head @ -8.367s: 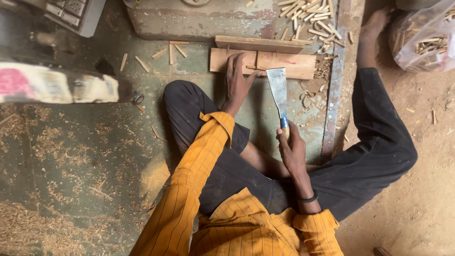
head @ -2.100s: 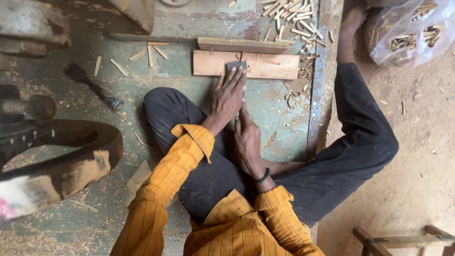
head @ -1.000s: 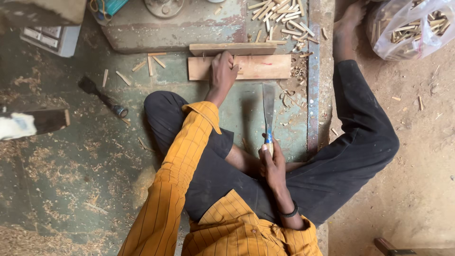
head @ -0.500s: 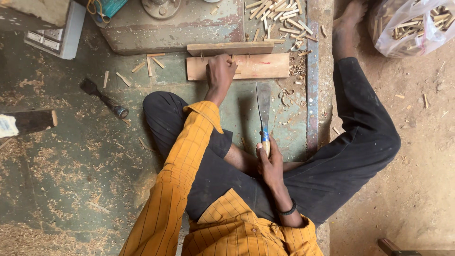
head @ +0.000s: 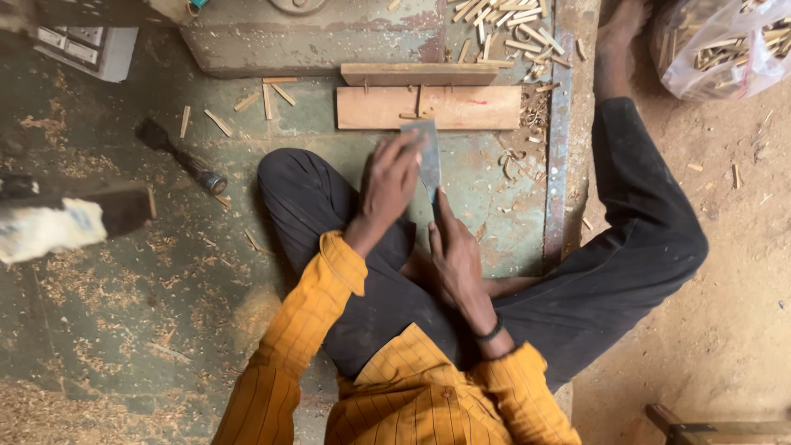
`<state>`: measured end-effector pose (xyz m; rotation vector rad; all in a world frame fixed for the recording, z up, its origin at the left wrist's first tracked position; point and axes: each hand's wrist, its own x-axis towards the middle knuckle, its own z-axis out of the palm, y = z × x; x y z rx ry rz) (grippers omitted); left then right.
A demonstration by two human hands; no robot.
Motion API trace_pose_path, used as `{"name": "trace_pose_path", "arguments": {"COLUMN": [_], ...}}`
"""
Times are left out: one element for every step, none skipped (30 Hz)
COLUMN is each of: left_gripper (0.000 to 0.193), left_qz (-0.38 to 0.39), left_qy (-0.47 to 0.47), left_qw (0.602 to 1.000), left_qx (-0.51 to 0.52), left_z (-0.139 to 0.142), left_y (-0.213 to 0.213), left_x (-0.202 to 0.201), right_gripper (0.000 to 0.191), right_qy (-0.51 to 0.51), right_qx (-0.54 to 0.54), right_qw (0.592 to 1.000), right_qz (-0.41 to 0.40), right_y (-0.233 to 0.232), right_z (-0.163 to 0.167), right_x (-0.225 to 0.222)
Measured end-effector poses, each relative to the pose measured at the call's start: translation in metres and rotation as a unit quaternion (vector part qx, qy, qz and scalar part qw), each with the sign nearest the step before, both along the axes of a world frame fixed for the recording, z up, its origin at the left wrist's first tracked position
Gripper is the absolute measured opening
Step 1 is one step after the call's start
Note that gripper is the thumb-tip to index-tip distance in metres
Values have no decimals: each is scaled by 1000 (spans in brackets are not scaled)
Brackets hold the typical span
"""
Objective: The person sits cross-legged on the floor and uses a wide chisel to shave and trim small wooden sticks on a board, cutting pieces one at a time and setting trimmed pieces aside among wood shavings.
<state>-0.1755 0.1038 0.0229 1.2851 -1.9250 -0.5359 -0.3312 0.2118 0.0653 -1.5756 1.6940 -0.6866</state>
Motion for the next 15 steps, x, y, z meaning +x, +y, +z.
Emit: {"name": "trace_pose_path", "arguments": {"left_gripper": [35,36,37,37,38,38,38,37,37,37,37,37,36,36,36], "left_qz": [-8,-16,-20,-26,-30,-30,-30,-31,-30,-29,-26,-23,-21,-20,-19], "left_qy": [-23,-46,-58,-69,-80,-77,-74,-71,-71,-72,-73,-78,-83,-88,-87], "left_qw": [1000,999,998,997,996,996,997,997,996,997,996,996,996,996,996], "left_qx": [-1,-4,1,5,9,13,20,28,31,32,32,30,28,25,25], "left_z": [4,7,9,11,12,12,11,10,9,7,5,3,1,0,-1], "left_y": [6,10,13,15,15,14,13,13,13,13,12,11,10,9,8], "left_x": [0,0,1,2,3,3,4,4,3,2,2,1,1,0,0], "right_gripper": [62,62,62,61,61,62,63,63,63,63,62,63,63,63,63], "right_qy": [4,8,1,-6,-13,-6,1,8,8,9,8,8,7,7,5], "right_qx": [30,59,45,31,16,20,26,33,39,43,45,48,50,52,45], "right_qw": [1000,998,999,999,1000,1000,1000,999,999,999,998,998,998,998,999], "right_qz": [-3,-5,-7,-8,-8,-12,-16,-20,-25,-28,-31,-29,-29,-29,-27], "right_y": [-7,-12,-13,-15,-16,-17,-17,-17,-16,-17,-17,-18,-19,-19,-20], "right_z": [-1,0,0,1,1,2,2,2,2,1,0,0,-1,-2,-2], "right_x": [7,12,16,21,24,27,30,32,34,35,36,36,36,36,36]}}
